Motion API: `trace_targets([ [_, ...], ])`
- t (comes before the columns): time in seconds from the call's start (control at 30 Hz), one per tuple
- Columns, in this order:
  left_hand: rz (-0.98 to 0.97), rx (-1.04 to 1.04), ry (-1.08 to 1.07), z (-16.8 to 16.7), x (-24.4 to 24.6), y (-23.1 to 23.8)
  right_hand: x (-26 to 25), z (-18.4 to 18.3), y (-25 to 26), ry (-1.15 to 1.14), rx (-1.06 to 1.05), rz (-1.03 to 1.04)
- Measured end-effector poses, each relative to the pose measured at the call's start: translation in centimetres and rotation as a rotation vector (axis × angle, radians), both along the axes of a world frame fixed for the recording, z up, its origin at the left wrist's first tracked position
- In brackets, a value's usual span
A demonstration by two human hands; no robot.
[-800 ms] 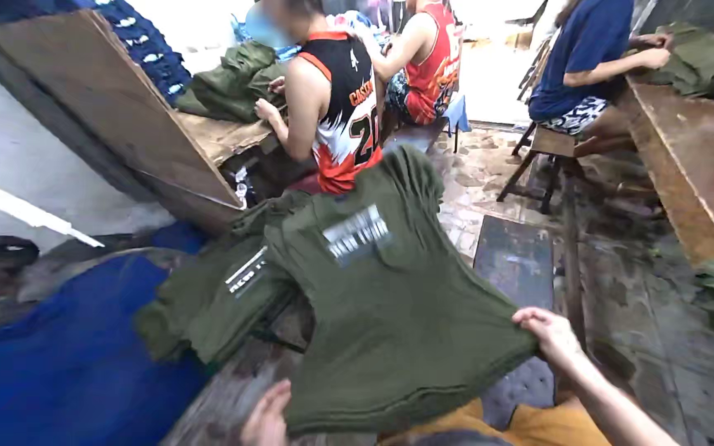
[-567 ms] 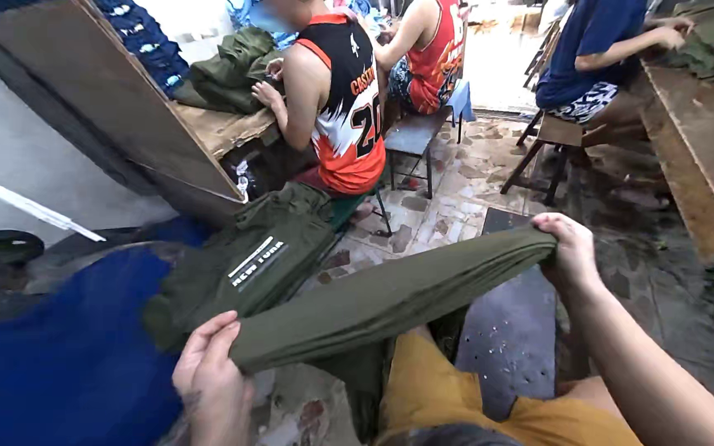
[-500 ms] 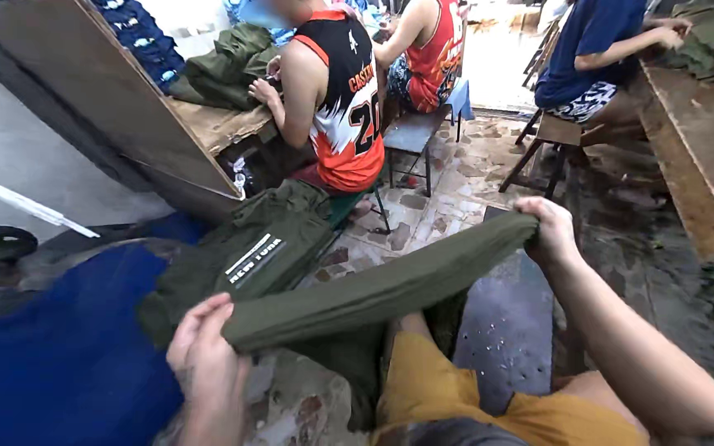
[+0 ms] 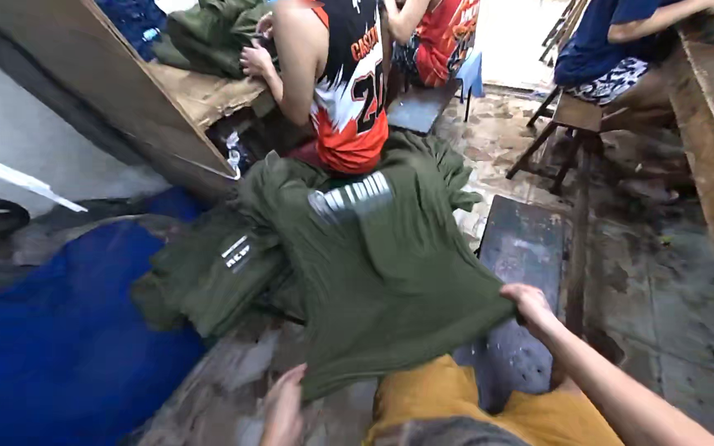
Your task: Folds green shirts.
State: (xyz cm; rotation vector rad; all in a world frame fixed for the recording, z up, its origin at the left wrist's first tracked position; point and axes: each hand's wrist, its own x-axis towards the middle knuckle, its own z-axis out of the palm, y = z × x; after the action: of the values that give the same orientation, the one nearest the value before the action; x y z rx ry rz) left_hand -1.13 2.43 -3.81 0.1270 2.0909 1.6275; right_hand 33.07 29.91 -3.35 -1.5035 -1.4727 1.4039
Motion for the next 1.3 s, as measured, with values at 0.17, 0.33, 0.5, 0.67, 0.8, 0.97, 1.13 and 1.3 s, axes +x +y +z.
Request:
trace_targets([
  [0.17, -0.001, 0.278, 0.271, 15.5, -2.6, 2.7, 0.2, 11.5, 6.2, 0.36, 0.292, -0.145],
  [0.33, 0.028, 0.323, 0.283, 15.3, -5.6, 7.1, -5.2, 12.9, 12.4, 0.475, 0.225, -0.153],
  [0.5, -0.069, 0.372, 0.454, 21.8, -11.4, 8.4, -9.6, 20.9, 16.3, 0.526, 0.27, -0.085],
  [0.67, -0.062, 0.314, 0.488, 15.9, -6.1, 5.3, -6.6, 19.3, 9.4, 0.226, 0.586, 0.164],
  [0.8, 0.141, -0.057, -0.033, -0.1, 2.9, 0.3, 0.1, -1.3, -1.1, 0.059, 0.049, -0.052],
  [0.97, 0.02, 0.211, 0.278, 14.6, 0.3, 1.4, 0.8, 11.0, 4.9, 0.355, 0.233, -0.182],
  [1.13, 0.083, 0.255, 0.223, 13.2, -3.4, 7.3, -5.7, 11.5, 11.6, 0.37, 0.18, -0.148],
  [1.3, 0.067, 0.337, 0.35, 16.9, -8.1, 9.0, -9.8, 16.0, 16.1, 0.372, 0.144, -0.082],
])
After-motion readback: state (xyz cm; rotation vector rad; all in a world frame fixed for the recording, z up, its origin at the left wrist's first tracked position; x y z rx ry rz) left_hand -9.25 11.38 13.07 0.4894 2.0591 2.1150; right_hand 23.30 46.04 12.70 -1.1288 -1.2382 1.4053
